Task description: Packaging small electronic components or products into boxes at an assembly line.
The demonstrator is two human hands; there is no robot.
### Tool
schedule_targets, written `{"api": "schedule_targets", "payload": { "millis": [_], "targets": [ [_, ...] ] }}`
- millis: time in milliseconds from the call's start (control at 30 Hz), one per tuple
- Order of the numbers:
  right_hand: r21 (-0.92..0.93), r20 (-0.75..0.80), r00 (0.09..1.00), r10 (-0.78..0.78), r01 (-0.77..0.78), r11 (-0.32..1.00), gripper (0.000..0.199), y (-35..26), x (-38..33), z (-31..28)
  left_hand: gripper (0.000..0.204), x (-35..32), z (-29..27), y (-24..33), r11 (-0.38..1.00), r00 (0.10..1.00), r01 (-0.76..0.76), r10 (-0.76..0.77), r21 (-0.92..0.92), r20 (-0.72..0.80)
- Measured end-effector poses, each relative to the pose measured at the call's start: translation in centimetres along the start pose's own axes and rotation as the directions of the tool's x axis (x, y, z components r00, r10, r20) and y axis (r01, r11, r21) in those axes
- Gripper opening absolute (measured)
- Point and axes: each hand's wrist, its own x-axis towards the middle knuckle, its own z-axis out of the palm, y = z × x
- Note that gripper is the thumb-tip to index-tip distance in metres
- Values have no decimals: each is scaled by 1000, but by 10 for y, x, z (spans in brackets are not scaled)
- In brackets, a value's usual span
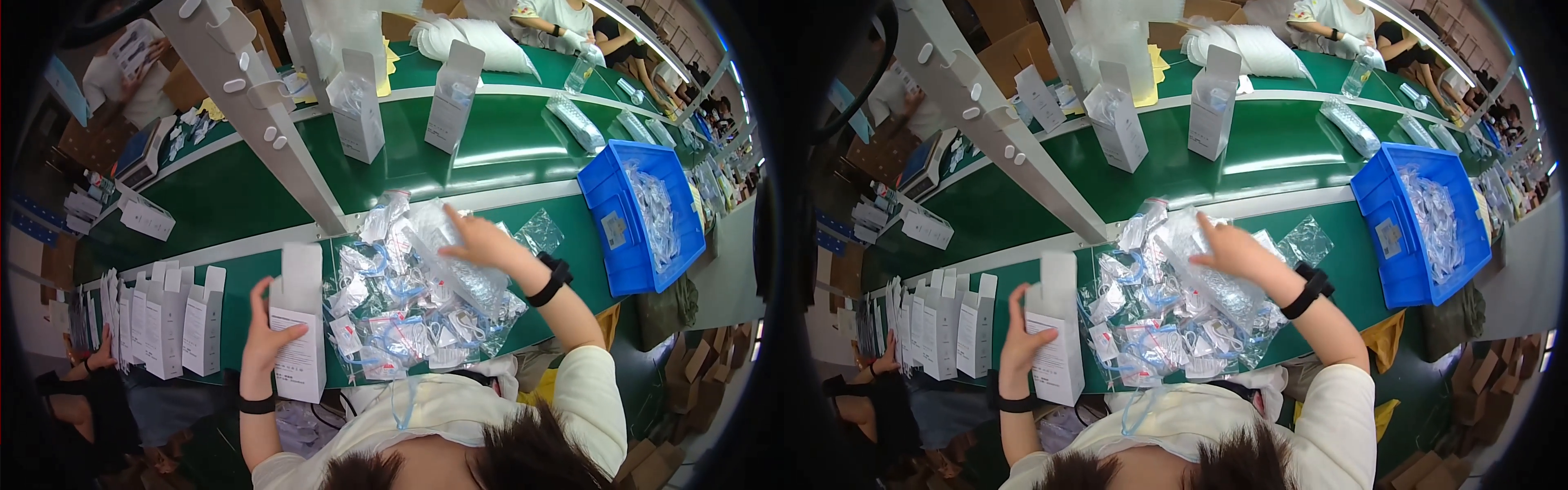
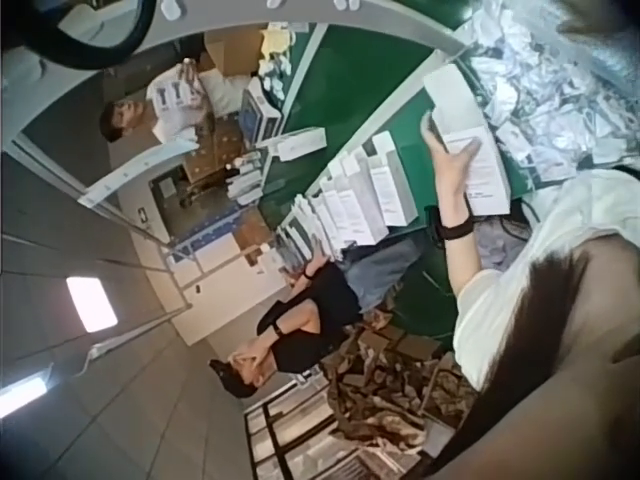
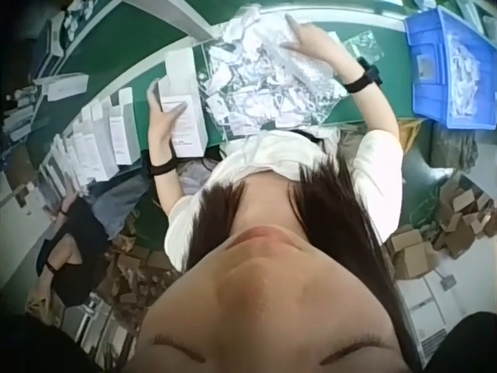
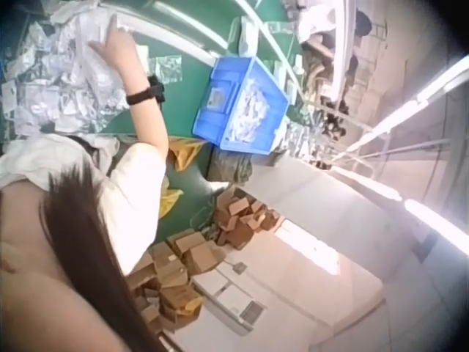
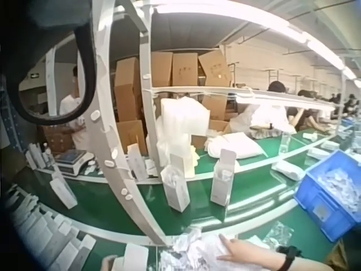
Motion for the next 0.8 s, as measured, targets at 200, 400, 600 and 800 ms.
{"api": "schedule_targets", "payload": {
  "millis": [200, 400, 600, 800],
  "targets": [
    [126, -82, 992, 100, -89, 988, 84, -5, -26, -9, 88, 15, 56, 55, 583, 752, -627, 626, 516, 207],
    [228, -801, 594, -71, 412, 882, 73, -15, -70, -77, 76, 57, 129, 16, 521, 696, -677, 682, 519, 224],
    [398, -902, 269, 338, 824, 404, 46, -88, -53, -65, 78, 72, 163, -6, 536, 627, -737, 770, 413, 118],
    [-129, -835, 418, -358, 484, 865, 47, -99, -23, -28, 80, 76, 164, -14, 650, 654, -701, 750, 293, -101]
  ]
}}
